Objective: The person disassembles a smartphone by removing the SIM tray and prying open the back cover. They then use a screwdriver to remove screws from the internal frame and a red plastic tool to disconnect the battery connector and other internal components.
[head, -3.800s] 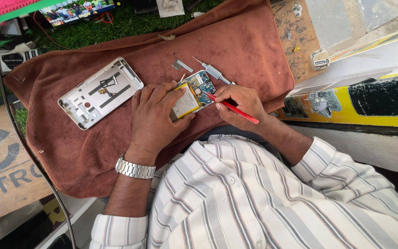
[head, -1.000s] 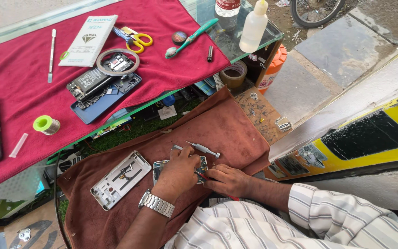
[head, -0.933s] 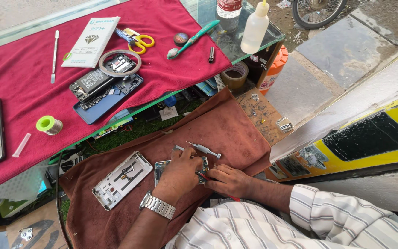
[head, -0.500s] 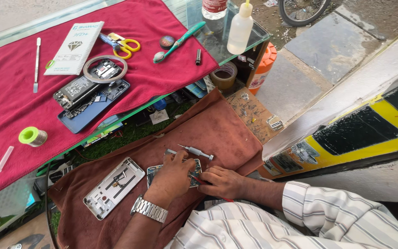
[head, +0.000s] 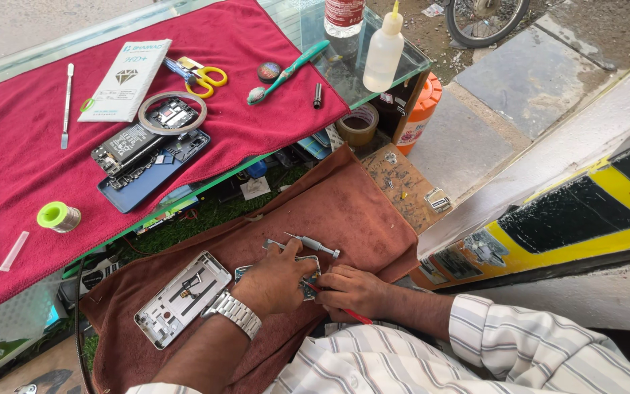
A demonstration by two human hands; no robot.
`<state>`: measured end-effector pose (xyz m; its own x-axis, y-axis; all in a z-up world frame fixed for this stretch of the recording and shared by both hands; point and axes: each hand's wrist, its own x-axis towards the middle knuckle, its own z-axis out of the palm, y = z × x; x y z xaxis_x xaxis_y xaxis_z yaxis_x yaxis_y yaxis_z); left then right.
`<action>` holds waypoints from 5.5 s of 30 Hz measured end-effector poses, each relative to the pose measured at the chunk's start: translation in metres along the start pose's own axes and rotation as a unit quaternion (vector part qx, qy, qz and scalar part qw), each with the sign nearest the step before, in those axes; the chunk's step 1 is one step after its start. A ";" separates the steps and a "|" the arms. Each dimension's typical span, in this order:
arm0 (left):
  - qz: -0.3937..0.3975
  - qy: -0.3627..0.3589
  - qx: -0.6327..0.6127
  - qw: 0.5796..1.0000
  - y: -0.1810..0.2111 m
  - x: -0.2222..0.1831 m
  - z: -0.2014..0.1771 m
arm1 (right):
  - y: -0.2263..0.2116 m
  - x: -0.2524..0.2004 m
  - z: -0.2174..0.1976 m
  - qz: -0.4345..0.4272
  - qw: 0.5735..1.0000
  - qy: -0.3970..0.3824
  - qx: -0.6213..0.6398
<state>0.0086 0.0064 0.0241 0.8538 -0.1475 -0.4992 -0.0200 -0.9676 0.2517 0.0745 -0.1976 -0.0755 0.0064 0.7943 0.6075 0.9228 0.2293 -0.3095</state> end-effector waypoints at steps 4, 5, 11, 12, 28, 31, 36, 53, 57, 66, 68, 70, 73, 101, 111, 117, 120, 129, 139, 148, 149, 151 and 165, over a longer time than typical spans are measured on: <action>0.021 -0.008 0.000 1.000 -0.005 -0.001 -0.008 | 0.002 -0.003 0.003 -0.003 1.000 0.003 -0.014; 0.012 -0.023 0.007 1.000 -0.004 -0.001 -0.008 | 0.003 -0.004 0.004 -0.002 1.000 0.001 -0.015; -0.001 -0.055 0.017 0.998 -0.002 0.004 -0.005 | 0.005 -0.010 0.007 -0.001 1.000 -0.008 -0.013; 0.010 -0.049 0.017 0.999 -0.003 0.003 -0.003 | 0.003 -0.010 0.008 0.000 1.000 -0.009 -0.016; 0.017 -0.078 0.083 0.993 0.000 0.018 -0.003 | -0.001 -0.011 0.007 -0.023 0.998 -0.022 -0.047; 0.004 -0.090 0.067 0.994 0.005 0.017 -0.006 | 0.002 -0.011 0.009 -0.027 0.998 -0.027 -0.046; -0.019 -0.110 0.069 0.991 0.012 0.015 -0.008 | 0.005 -0.016 0.013 -0.025 0.998 -0.038 -0.042; -0.017 -0.082 0.079 0.993 0.011 0.015 -0.001 | 0.003 -0.014 0.013 -0.028 0.998 -0.034 -0.042; 0.019 -0.018 0.058 0.998 -0.003 0.007 0.012 | 0.004 -0.017 0.014 -0.029 0.998 -0.033 -0.041; -0.029 -0.079 0.100 0.991 0.010 0.026 0.009 | 0.006 -0.018 0.019 -0.022 0.998 -0.037 -0.053; -0.035 -0.094 0.112 0.989 0.010 0.027 0.008 | 0.006 -0.019 0.022 -0.018 0.998 -0.033 -0.055; -0.029 -0.093 0.124 0.987 0.010 0.026 0.009 | 0.008 -0.021 0.023 -0.012 0.998 -0.046 -0.050; -0.022 -0.088 0.136 0.987 0.010 0.024 0.011 | 0.009 -0.023 0.025 -0.009 0.998 -0.049 -0.046; 0.044 0.127 -0.003 0.991 -0.023 0.012 0.039 | 0.004 -0.014 0.018 0.003 0.998 -0.046 -0.034; 0.001 0.034 0.095 0.995 -0.002 0.015 0.011 | 0.007 -0.015 0.019 -0.003 0.999 -0.040 -0.027; -0.043 -0.047 0.093 0.994 0.010 0.025 0.002 | 0.007 -0.015 0.018 -0.009 0.999 -0.034 -0.029; -0.081 -0.062 0.098 0.990 0.025 0.024 -0.006 | 0.007 -0.014 0.017 -0.012 0.999 -0.034 -0.028; -0.075 -0.009 0.067 0.995 0.007 0.033 0.014 | 0.007 -0.011 0.010 -0.041 0.999 -0.023 0.004; 0.000 0.108 -0.032 0.994 -0.023 0.036 0.045 | 0.012 -0.021 0.017 0.037 0.996 0.072 0.037; 0.002 0.177 -0.240 0.955 -0.046 0.034 0.056 | 0.017 -0.026 0.021 0.085 0.991 0.085 0.053; -0.014 0.174 -0.260 0.950 -0.045 0.030 0.054 | 0.016 -0.026 0.021 0.088 0.991 0.085 0.058; -0.032 0.160 -0.299 0.940 -0.041 0.023 0.053 | 0.015 -0.026 0.020 0.090 0.991 0.082 0.063; 0.025 0.329 -0.188 0.925 -0.018 -0.011 0.081 | 0.020 -0.029 0.025 0.084 0.992 0.060 0.068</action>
<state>-0.0430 0.0093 -0.0423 0.9909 0.0867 0.1028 0.0088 -0.8047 0.5936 0.0830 -0.2021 -0.1178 0.2086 0.7574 0.6187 0.8446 0.1795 -0.5044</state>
